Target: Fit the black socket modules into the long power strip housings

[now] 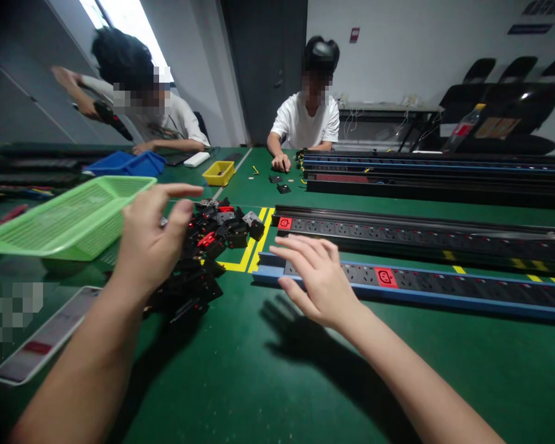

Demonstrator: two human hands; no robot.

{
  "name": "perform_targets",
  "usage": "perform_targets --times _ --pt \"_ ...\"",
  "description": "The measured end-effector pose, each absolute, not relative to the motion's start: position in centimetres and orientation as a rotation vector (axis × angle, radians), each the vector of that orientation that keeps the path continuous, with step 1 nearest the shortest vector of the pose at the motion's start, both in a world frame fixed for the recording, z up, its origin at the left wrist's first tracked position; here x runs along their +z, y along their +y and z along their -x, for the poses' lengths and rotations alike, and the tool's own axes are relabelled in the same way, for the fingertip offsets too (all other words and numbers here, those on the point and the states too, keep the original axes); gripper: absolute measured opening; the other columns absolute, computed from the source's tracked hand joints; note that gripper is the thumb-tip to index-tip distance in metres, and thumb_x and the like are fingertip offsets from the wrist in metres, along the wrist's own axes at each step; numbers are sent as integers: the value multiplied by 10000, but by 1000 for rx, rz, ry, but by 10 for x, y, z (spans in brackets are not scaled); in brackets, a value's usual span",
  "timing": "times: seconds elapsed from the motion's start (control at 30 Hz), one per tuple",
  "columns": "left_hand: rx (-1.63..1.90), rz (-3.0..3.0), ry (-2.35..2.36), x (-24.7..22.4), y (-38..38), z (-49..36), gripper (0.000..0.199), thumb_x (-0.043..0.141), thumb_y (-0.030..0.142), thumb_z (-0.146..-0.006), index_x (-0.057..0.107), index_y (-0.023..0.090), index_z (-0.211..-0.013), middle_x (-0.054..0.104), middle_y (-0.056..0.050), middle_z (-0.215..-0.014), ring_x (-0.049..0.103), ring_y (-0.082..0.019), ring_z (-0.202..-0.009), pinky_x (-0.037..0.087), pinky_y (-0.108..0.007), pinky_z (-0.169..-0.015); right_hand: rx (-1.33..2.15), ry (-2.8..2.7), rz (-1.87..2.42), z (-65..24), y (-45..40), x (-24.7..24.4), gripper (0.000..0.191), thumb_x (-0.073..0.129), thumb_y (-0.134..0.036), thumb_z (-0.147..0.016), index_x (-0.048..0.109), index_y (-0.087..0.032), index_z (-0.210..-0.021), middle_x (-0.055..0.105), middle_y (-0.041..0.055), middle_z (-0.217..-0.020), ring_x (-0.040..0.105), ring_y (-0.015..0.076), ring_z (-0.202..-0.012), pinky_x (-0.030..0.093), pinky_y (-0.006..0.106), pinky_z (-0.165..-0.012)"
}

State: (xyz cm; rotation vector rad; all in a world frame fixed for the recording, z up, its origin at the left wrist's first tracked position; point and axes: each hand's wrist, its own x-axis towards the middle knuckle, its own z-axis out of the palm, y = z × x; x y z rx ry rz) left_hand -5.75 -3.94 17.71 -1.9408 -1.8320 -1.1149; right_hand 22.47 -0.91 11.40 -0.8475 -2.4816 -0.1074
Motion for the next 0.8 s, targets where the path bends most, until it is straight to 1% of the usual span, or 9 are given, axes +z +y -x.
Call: perform_targets --times 0.03,0.1,0.23,0.37,0.47,0.53,0.67,0.73,0.8 --pt "-1002 1963 -1915 165 -26 71 370 405 454 -974 650 221 -1124 680 -71 -1127 574 -269 -1097 373 -484 -996 -68 -2513 832 -221 -6 106 420 443 -425 -996 508 -236 -1366 568 101 -1385 508 259 -1276 394 503 -1052" --pt "-792 1882 -2154 136 0 109 366 413 437 -959 670 219 -1102 677 -107 -1146 577 -298 -1094 385 -484 -957 24 -2588 823 -212 1 88 433 407 -428 -1006 495 -240 -1386 560 92 -1412 483 262 -1313 355 510 -1067" --pt "-507 1688 -2420 88 35 200 461 352 472 -953 628 219 -1222 625 -173 -1237 560 -355 -1124 405 -520 -917 146 -2632 853 -189 19 67 433 419 -437 -1000 510 -234 -1371 531 88 -1441 495 235 -1296 377 449 -1048" --pt "-457 1738 -2473 72 66 259 502 332 463 -952 566 224 -1327 597 -158 -1313 555 -342 -1179 434 -505 -953 177 -2607 873 -144 58 67 469 412 -470 -994 510 -201 -1366 504 114 -1456 482 249 -1298 386 435 -1040" --pt "-524 1875 -2364 72 100 262 522 317 474 -957 533 244 -1372 573 -119 -1368 517 -291 -1273 420 -456 -1033 318 -2547 1026 -94 102 67 487 432 -491 -984 496 -213 -1379 477 104 -1476 445 240 -1332 359 408 -1073" --pt "-500 2014 -2305 70 125 250 549 308 519 -954 498 278 -1410 550 -101 -1404 485 -283 -1322 404 -461 -1063 352 -2498 1120 -63 130 63 503 404 -492 -993 501 -175 -1370 506 141 -1438 464 261 -1316 368 422 -1063" --pt "-360 2140 -2364 62 163 220 668 317 648 -912 342 349 -1508 395 -100 -1553 427 -350 -1376 368 -554 -1070 422 -2415 1275 -27 163 46 572 374 -493 -996 452 -115 -1419 499 201 -1436 484 314 -1304 365 466 -1058" --pt "-246 2157 -2411 58 172 210 720 334 699 -879 293 377 -1523 342 -89 -1588 404 -397 -1384 314 -634 -1071 465 -2407 1282 -24 167 38 582 391 -495 -990 439 -122 -1435 514 184 -1432 499 300 -1294 373 433 -1056" --pt "-138 2156 -2438 55 175 205 718 336 719 -865 312 403 -1509 382 -80 -1568 392 -424 -1382 251 -694 -1065 515 -2402 1268 -26 166 34 568 388 -506 -989 464 -143 -1420 533 153 -1424 516 269 -1281 389 380 -1042"
